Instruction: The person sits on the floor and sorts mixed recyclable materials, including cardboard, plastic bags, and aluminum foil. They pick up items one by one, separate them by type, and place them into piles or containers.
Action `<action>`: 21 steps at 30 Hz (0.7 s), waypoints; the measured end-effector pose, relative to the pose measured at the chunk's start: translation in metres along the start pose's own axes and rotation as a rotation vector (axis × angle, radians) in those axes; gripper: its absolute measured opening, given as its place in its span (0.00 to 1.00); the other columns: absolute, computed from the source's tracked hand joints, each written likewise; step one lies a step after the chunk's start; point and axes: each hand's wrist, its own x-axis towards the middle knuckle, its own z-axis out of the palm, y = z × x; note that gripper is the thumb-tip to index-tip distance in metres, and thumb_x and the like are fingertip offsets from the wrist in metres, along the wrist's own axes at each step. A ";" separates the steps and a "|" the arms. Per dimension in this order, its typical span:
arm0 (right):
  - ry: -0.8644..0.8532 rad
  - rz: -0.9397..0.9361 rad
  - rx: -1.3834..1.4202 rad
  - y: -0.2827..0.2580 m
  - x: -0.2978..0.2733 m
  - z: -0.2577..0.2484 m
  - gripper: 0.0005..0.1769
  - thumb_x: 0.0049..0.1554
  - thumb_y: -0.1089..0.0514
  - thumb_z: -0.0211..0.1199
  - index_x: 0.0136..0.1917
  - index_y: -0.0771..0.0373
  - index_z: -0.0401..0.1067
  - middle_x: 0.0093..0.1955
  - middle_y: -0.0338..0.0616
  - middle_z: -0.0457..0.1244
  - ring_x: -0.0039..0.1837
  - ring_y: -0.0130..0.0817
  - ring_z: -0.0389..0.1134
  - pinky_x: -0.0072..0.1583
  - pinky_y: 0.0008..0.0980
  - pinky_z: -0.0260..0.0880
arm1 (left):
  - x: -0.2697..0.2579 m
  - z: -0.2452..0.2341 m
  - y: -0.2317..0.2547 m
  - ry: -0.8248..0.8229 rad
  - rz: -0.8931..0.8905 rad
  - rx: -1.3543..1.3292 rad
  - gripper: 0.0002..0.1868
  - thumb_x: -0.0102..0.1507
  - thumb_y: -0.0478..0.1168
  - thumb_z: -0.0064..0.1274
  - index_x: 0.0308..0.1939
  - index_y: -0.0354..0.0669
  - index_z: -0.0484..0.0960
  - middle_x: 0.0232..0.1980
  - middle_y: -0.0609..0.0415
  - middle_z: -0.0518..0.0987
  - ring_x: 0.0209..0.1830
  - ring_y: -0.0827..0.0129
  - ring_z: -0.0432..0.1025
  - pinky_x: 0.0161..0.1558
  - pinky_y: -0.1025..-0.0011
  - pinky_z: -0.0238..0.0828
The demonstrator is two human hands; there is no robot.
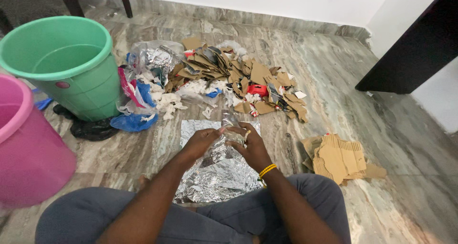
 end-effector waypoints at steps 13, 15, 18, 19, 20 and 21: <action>-0.234 -0.180 0.186 0.014 -0.011 -0.001 0.15 0.63 0.59 0.61 0.63 0.58 0.69 0.70 0.50 0.63 0.72 0.43 0.64 0.70 0.42 0.66 | 0.016 -0.008 -0.016 -0.199 0.013 -0.462 0.36 0.61 0.49 0.63 0.68 0.31 0.74 0.67 0.34 0.76 0.71 0.49 0.65 0.71 0.52 0.57; -0.093 -0.014 0.597 0.022 -0.011 0.009 0.13 0.71 0.51 0.59 0.62 0.57 0.62 0.74 0.52 0.64 0.77 0.42 0.65 0.76 0.42 0.64 | 0.008 -0.010 -0.014 -0.227 0.020 -0.321 0.39 0.58 0.44 0.65 0.71 0.38 0.70 0.71 0.36 0.75 0.75 0.52 0.63 0.74 0.56 0.51; 0.042 0.182 0.506 0.048 -0.002 0.009 0.33 0.60 0.54 0.67 0.71 0.56 0.52 0.75 0.52 0.52 0.77 0.35 0.51 0.68 0.40 0.65 | -0.002 -0.008 -0.006 -0.225 -0.128 -0.204 0.39 0.60 0.43 0.62 0.74 0.50 0.65 0.77 0.48 0.63 0.78 0.63 0.53 0.75 0.57 0.42; -0.045 0.384 0.518 0.058 -0.004 0.008 0.31 0.59 0.57 0.68 0.68 0.56 0.54 0.71 0.50 0.55 0.71 0.35 0.56 0.63 0.39 0.66 | -0.002 -0.006 -0.003 -0.247 -0.120 -0.206 0.37 0.60 0.43 0.61 0.74 0.51 0.67 0.77 0.47 0.65 0.77 0.62 0.55 0.73 0.58 0.44; -0.134 0.585 0.525 0.071 -0.006 0.005 0.29 0.57 0.59 0.69 0.66 0.56 0.56 0.68 0.48 0.58 0.64 0.34 0.60 0.58 0.38 0.67 | -0.002 -0.004 -0.003 -0.268 -0.112 -0.208 0.36 0.60 0.42 0.60 0.73 0.51 0.68 0.76 0.46 0.67 0.76 0.62 0.56 0.72 0.59 0.47; -0.224 0.789 0.531 0.083 -0.011 0.003 0.27 0.55 0.61 0.70 0.63 0.55 0.59 0.65 0.46 0.61 0.58 0.34 0.65 0.53 0.37 0.68 | -0.001 -0.002 -0.006 -0.291 -0.107 -0.208 0.35 0.60 0.42 0.59 0.72 0.52 0.70 0.76 0.46 0.69 0.76 0.62 0.58 0.70 0.60 0.49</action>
